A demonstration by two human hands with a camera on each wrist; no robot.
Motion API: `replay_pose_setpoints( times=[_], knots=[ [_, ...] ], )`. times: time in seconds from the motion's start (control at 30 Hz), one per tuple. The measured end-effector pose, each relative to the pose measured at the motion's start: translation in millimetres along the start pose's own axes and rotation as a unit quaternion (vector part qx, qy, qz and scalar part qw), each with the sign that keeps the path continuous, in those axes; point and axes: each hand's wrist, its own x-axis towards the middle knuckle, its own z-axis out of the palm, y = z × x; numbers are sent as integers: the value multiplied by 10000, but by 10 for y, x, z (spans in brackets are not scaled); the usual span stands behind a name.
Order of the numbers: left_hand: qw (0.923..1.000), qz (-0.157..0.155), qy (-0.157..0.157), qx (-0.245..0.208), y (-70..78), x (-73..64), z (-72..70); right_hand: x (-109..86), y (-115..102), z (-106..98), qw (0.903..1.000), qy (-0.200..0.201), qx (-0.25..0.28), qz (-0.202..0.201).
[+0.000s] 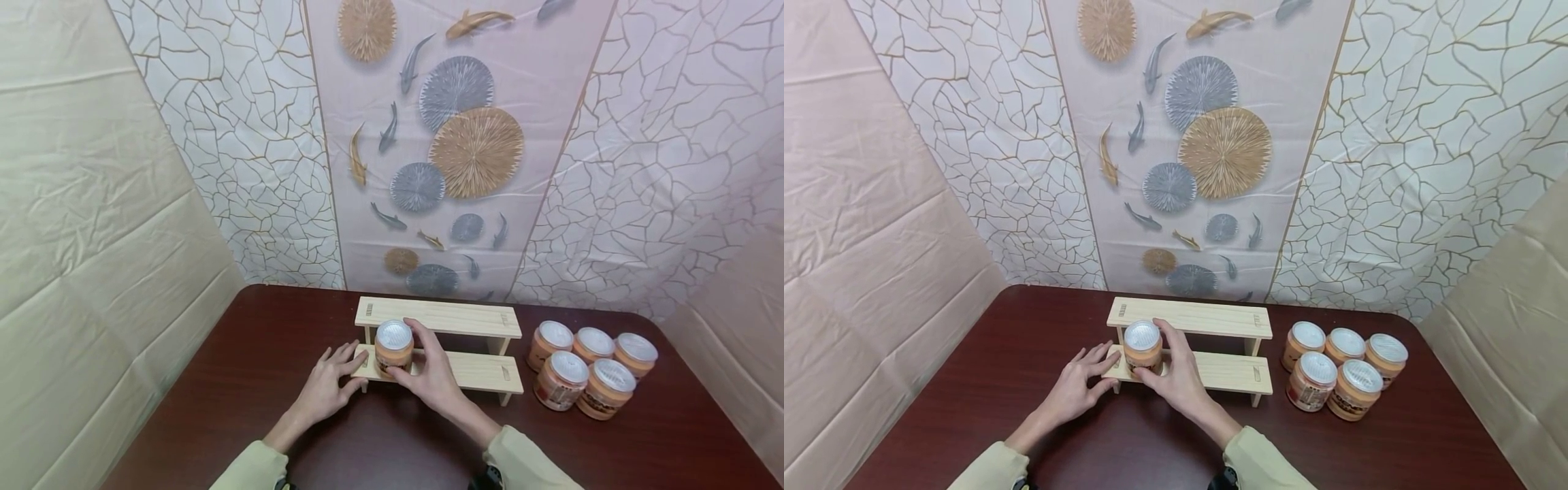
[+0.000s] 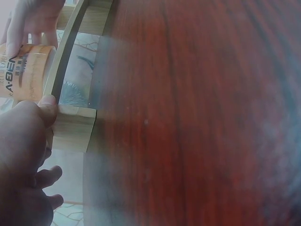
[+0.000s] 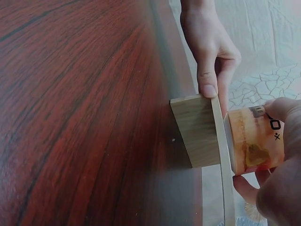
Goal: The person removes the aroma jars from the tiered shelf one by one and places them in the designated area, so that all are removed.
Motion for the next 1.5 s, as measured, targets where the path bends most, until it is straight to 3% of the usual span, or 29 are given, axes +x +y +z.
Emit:
replay_pose_setpoints(
  times=[0.2,0.53,1.5],
  knots=[
    [10000,23,34,7,-7,-1,-1,32,-279,-31,10000,11,21,11],
    [10000,42,26,10,-4,3,-2,6,91,25,9998,8,-177,67],
    [10000,-10,-27,34,6,8,-3,4,66,-93,9995,117,-284,119]
  ],
)
